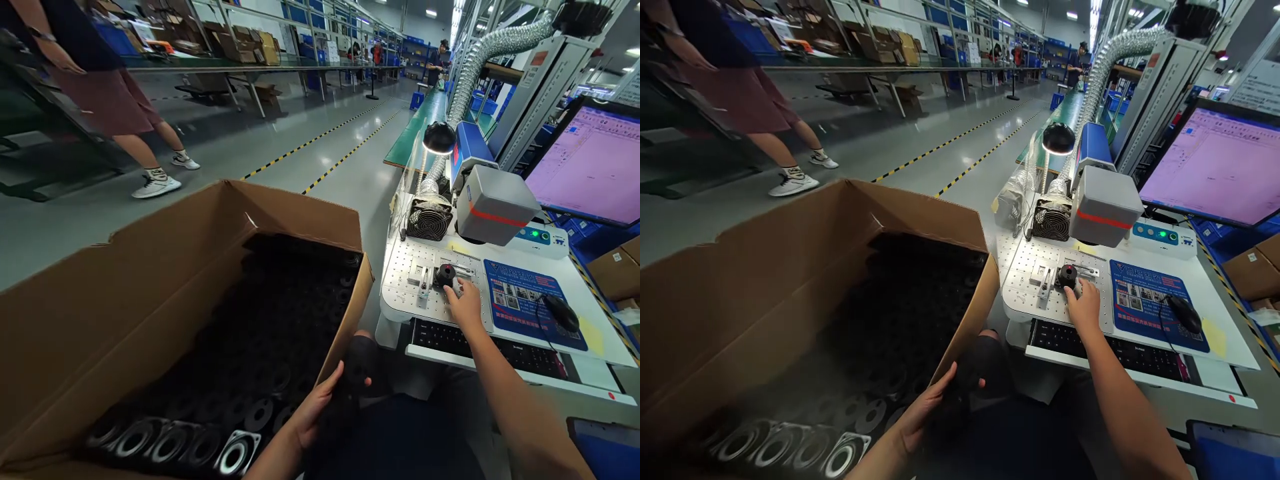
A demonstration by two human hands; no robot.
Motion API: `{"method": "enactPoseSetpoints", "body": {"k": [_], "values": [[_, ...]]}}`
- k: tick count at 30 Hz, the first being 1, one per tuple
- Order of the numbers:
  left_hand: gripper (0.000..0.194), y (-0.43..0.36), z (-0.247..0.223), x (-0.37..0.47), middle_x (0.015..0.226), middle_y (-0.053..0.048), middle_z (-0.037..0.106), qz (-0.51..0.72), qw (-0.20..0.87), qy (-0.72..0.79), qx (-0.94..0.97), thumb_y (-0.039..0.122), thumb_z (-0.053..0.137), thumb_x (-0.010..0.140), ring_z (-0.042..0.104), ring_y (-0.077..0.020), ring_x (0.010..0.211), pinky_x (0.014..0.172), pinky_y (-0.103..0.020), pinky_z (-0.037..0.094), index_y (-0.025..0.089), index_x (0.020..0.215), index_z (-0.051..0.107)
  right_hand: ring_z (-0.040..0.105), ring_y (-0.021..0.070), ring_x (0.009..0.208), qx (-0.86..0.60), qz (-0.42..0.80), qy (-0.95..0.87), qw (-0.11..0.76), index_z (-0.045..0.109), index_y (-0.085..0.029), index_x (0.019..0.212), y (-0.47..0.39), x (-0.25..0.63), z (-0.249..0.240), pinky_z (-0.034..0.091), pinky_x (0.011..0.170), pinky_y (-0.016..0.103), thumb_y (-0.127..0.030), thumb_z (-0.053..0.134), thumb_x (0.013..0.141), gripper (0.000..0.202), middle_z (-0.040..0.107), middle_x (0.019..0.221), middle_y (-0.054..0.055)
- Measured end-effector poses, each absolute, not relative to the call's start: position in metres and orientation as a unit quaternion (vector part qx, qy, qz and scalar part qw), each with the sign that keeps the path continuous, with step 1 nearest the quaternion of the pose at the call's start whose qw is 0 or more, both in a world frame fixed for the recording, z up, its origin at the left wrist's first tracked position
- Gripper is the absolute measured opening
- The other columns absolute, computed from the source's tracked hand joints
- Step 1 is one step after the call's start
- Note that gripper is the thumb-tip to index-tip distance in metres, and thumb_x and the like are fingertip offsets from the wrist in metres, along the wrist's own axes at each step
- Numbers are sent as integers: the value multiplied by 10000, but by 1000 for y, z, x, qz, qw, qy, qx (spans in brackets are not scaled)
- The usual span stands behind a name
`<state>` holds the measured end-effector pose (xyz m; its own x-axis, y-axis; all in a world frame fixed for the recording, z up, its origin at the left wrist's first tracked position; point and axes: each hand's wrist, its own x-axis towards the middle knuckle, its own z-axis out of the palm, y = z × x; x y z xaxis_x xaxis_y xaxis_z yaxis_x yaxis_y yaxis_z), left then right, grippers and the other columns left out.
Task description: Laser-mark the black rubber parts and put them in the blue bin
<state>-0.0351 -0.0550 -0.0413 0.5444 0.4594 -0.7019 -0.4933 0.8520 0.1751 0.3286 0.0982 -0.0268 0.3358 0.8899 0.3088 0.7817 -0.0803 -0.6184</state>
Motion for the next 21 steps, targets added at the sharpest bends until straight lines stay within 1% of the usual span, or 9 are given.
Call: {"method": "enactPoseSetpoints", "body": {"k": [3,5,7,10,13,15,18,21], "values": [[545,-57,-36,-36,794,-157,768,272,882,385,2,542,624,940,731,-229,641,576,-276,592,27,1085,732,574,357,1130,-738,71,-583,333,687,-108,1168,112,331,-35,430,1007,490,-557,539,850,570,682,1195,199],[499,-56,-32,-36,900,-179,777,283,877,387,33,512,643,935,741,-233,713,665,-291,607,34,1026,751,580,358,1107,-740,74,-587,319,714,-117,1114,116,330,-40,438,978,476,-533,536,851,524,706,1138,186],[435,-53,-30,-39,992,-180,779,303,865,394,74,479,678,921,746,-235,782,741,-298,604,61,1006,764,587,354,1076,-743,70,-588,313,733,-138,1071,117,329,-43,441,951,466,-517,533,852,481,725,1091,166],[384,-43,-34,-46,1090,-163,772,318,846,402,145,443,744,882,738,-264,948,884,-325,573,109,1069,761,583,352,1071,-747,61,-583,315,747,-164,1048,118,329,-47,427,952,469,-511,540,846,452,736,1076,142],[380,-33,-42,-50,1122,-128,767,317,830,414,199,424,776,859,703,-269,1076,1000,-336,514,144,1116,750,577,354,1078,-752,64,-577,311,758,-173,1017,118,330,-47,420,952,471,-513,549,837,438,738,1082,137],[386,-29,-46,-50,1111,-123,767,308,832,408,216,442,757,873,700,-260,1066,1007,-332,502,146,1121,745,575,353,1089,-755,72,-575,307,759,-175,1017,119,329,-46,423,949,470,-507,552,833,432,737,1097,137],[396,-27,-50,-47,1097,-134,766,299,841,395,217,458,716,904,709,-242,1025,971,-307,508,135,1132,733,574,357,1112,-759,86,-572,300,756,-169,1056,121,328,-42,429,950,471,-511,560,825,458,731,1104,145],[367,-28,-51,-45,1093,-143,765,317,844,388,193,414,730,901,713,-240,1035,958,-286,512,116,1115,735,604,348,1080,-759,118,-557,315,727,-138,1170,120,329,-33,447,945,463,-550,604,792,573,719,1117,161]]}}
